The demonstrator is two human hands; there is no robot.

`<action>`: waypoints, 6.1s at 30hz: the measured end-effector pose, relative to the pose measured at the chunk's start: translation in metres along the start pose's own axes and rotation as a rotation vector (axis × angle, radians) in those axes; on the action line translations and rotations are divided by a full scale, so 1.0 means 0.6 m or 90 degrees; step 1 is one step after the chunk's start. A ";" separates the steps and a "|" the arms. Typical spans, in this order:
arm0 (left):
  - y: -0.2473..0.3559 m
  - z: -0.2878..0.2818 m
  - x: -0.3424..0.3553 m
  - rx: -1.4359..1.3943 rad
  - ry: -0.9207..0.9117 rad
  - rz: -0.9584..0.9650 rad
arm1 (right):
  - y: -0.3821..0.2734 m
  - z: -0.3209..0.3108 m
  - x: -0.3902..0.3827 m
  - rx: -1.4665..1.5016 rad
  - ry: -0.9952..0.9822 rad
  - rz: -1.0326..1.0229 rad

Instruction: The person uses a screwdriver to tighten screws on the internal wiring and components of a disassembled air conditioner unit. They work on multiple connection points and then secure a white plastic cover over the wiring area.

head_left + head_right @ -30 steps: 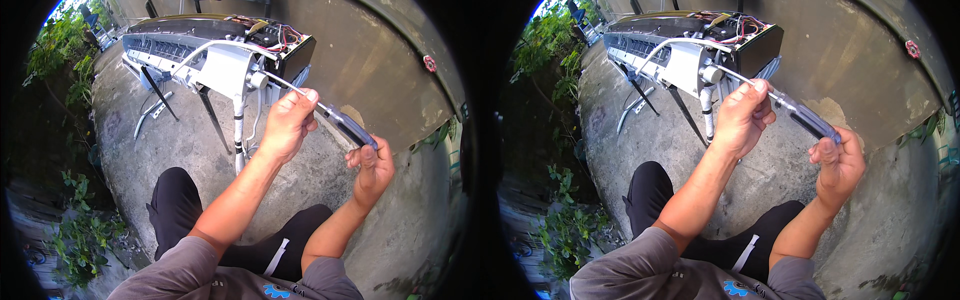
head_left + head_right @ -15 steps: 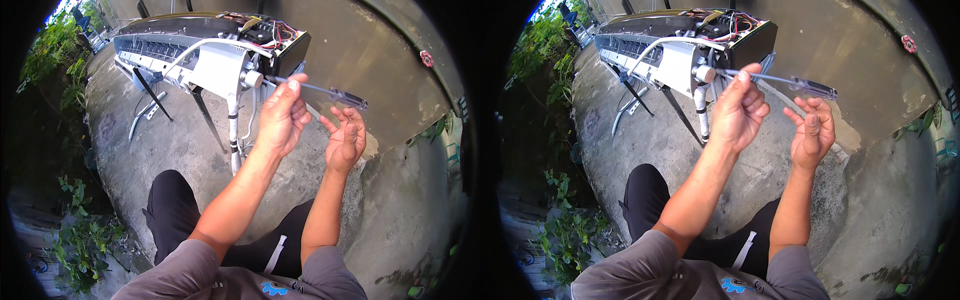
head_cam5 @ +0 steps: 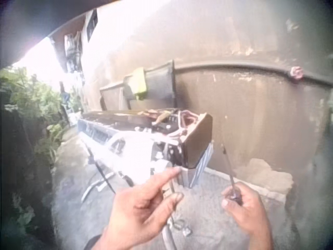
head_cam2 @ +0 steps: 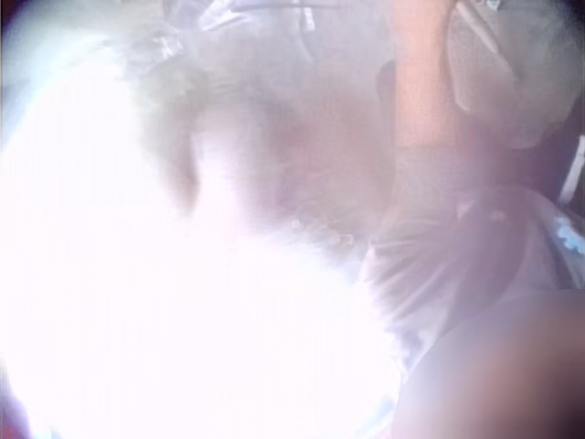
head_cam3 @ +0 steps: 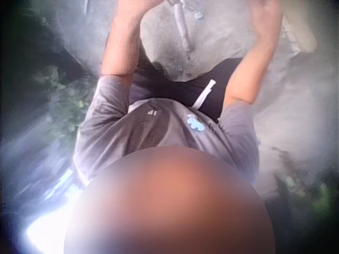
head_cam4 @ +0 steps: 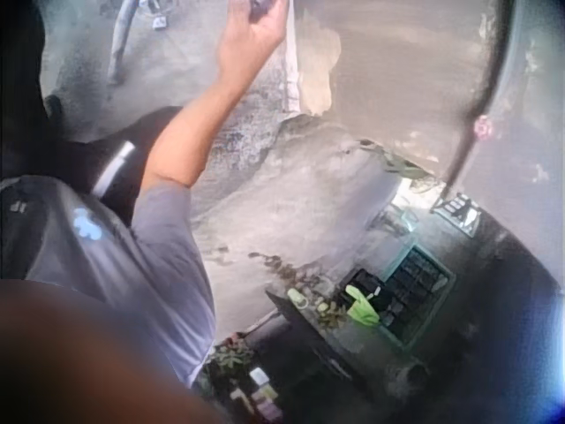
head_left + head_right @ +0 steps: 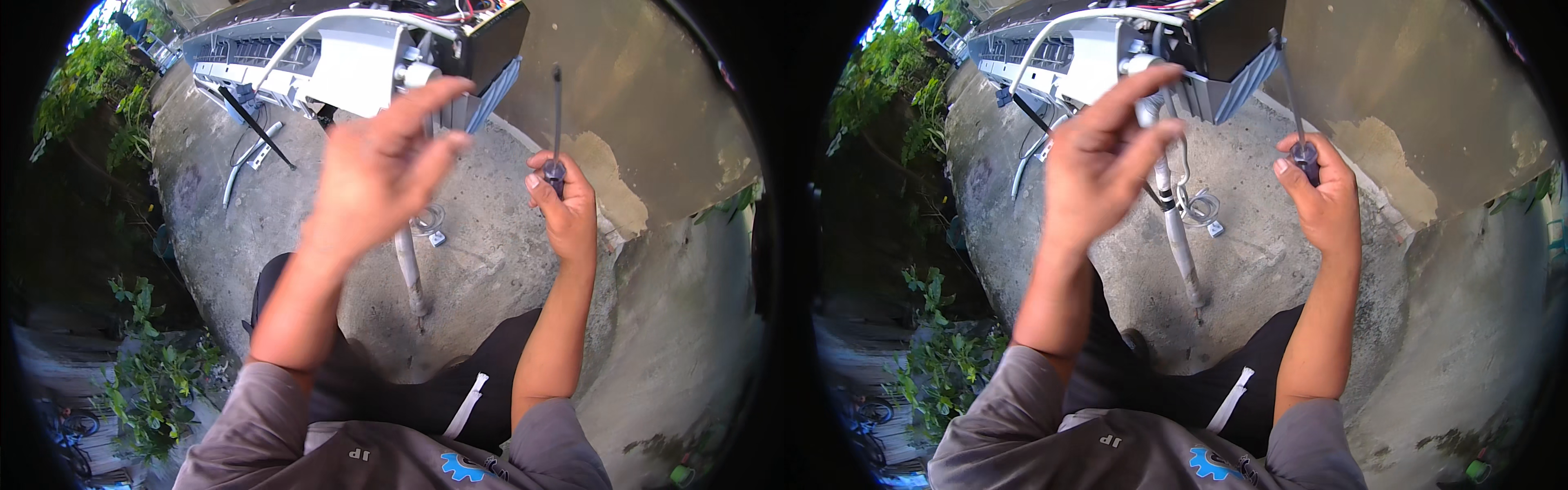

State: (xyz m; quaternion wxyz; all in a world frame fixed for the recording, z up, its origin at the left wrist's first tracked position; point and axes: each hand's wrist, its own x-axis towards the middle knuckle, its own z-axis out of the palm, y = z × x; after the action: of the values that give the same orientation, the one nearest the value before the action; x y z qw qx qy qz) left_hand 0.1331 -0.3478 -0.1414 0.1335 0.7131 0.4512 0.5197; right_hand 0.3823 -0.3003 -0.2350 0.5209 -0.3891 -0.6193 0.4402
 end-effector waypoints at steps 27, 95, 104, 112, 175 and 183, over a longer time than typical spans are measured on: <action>-0.035 -0.090 0.005 0.114 0.014 -0.021 | -0.071 -0.051 -0.032 -0.003 0.027 -0.047; -0.126 0.040 -0.118 -0.914 0.098 -0.387 | -0.084 -0.058 -0.071 0.014 -0.127 0.154; -0.064 0.092 -0.048 -0.988 0.139 -0.365 | -0.142 -0.079 -0.106 -0.187 0.042 -0.089; -0.057 0.081 -0.022 -0.927 0.144 -0.355 | -0.143 -0.058 -0.096 -0.180 0.039 -0.124; 0.043 0.215 -0.046 -0.853 0.003 -0.309 | -0.145 -0.057 -0.116 -0.162 0.140 -0.143; 0.026 0.178 -0.051 -0.907 -0.023 -0.302 | -0.130 -0.072 -0.104 0.019 0.040 0.052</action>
State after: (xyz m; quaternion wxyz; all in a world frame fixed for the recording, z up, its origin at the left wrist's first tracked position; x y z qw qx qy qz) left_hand 0.2315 -0.3509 -0.1954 0.6787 0.3461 0.1449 0.6314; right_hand 0.4324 -0.3770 -0.1764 0.5270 -0.4200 -0.5797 0.4580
